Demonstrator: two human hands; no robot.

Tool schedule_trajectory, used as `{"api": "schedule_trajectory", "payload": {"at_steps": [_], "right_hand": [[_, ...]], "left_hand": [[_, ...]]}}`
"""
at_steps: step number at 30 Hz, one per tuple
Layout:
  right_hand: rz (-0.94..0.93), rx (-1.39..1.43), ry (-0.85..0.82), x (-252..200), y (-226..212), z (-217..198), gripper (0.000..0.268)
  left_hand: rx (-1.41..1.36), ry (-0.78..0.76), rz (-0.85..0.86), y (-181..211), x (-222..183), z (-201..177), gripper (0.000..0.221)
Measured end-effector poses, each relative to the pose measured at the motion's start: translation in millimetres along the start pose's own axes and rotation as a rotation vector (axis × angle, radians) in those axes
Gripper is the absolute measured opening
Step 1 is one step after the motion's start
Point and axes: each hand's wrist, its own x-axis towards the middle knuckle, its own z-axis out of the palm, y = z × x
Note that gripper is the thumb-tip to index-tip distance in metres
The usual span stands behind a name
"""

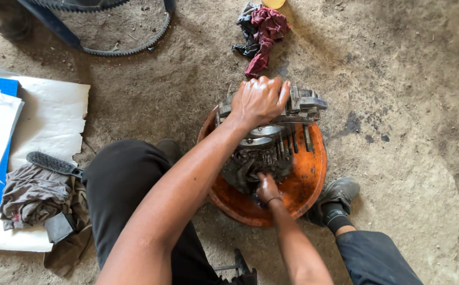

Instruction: The person scrubs a metal engine component with a cloth inside an orange basin filled with dark liquid. They repeatedly dip the cloth, wipe the part, and rotate it to clean different surfaces.

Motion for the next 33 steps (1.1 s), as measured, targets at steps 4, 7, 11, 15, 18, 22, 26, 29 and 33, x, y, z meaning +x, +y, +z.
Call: {"api": "schedule_trajectory", "payload": {"at_steps": [4, 7, 11, 15, 18, 22, 26, 29, 33], "right_hand": [[0.219, 0.526, 0.069, 2, 32, -50, 0.04], [0.168, 1.364, 0.259, -13, 47, -97, 0.037], [0.125, 1.459, 0.329, -11, 21, -146, 0.036], [0.118, 1.375, 0.269, 2, -25, -165, 0.035], [0.154, 1.335, 0.273, 10, -35, -191, 0.034], [0.192, 1.295, 0.172, 27, -26, -209, 0.034], [0.036, 1.208, 0.004, 42, -12, -227, 0.031], [0.091, 1.359, 0.003, 42, -31, -229, 0.031], [0.333, 1.769, 0.403, 27, -71, -224, 0.027]], "left_hand": [[-0.008, 0.019, 0.001, -4, -3, 2, 0.039], [-0.022, 0.02, -0.004, -4, -3, 4, 0.041], [-0.018, 0.031, -0.012, -3, -1, 4, 0.039], [-0.019, 0.009, 0.019, -4, -5, 4, 0.037], [-0.016, 0.004, 0.001, -1, -4, 3, 0.038], [-0.033, -0.016, -0.025, 0, -5, -2, 0.038], [-0.055, -0.05, -0.056, 5, -2, -3, 0.04], [-0.039, -0.096, -0.072, 7, -3, -7, 0.042], [-0.055, -0.102, -0.086, 11, -3, -10, 0.042]]}}
